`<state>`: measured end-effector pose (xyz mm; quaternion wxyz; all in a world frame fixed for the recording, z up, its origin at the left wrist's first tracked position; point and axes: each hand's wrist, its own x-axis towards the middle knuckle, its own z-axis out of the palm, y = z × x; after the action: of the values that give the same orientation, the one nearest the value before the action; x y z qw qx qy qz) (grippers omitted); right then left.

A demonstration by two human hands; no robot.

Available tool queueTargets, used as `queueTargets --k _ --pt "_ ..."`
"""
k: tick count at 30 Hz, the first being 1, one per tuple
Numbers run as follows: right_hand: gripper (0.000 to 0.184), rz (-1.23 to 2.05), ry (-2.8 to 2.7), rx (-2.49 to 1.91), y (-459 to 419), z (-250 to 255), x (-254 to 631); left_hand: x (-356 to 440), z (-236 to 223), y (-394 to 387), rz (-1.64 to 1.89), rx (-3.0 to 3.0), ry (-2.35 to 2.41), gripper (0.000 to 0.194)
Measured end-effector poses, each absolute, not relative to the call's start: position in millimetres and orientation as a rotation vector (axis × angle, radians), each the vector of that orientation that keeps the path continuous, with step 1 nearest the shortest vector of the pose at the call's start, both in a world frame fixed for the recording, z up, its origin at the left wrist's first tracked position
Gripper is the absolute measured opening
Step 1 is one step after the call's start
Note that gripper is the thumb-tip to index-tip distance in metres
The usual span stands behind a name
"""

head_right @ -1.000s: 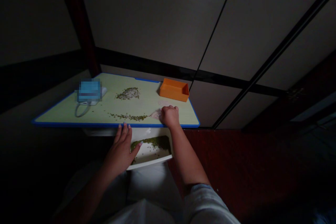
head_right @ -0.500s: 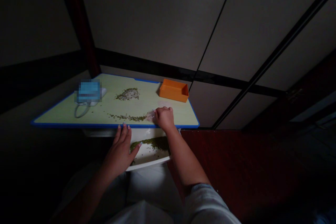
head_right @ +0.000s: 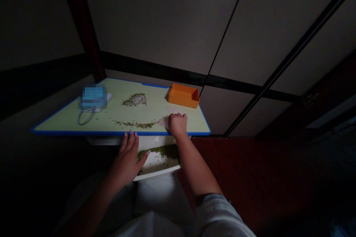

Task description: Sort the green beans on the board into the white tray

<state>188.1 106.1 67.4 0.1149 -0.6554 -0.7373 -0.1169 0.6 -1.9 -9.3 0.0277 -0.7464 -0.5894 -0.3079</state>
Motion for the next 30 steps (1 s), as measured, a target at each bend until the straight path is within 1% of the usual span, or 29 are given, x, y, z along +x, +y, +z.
queueTargets --k 9,17,24,30 --pt "0.033 -0.326 -2.046 -2.010 108.2 68.6 195.4 0.2 -10.5 -1.5 -0.965 -2.306 -1.811 0.073" --pt "0.033 -0.257 -2.111 -1.883 104.4 71.5 188.9 0.7 -11.8 -1.3 -0.971 -2.300 -1.803 0.073" --pt "0.033 -0.304 -2.175 -1.860 106.2 68.2 181.4 1.1 -8.3 -1.7 -0.916 -2.318 -1.840 0.076" --pt "0.035 -0.346 -2.103 -1.939 106.4 68.8 183.8 0.2 -11.6 -1.5 -0.966 -2.299 -1.799 0.073"
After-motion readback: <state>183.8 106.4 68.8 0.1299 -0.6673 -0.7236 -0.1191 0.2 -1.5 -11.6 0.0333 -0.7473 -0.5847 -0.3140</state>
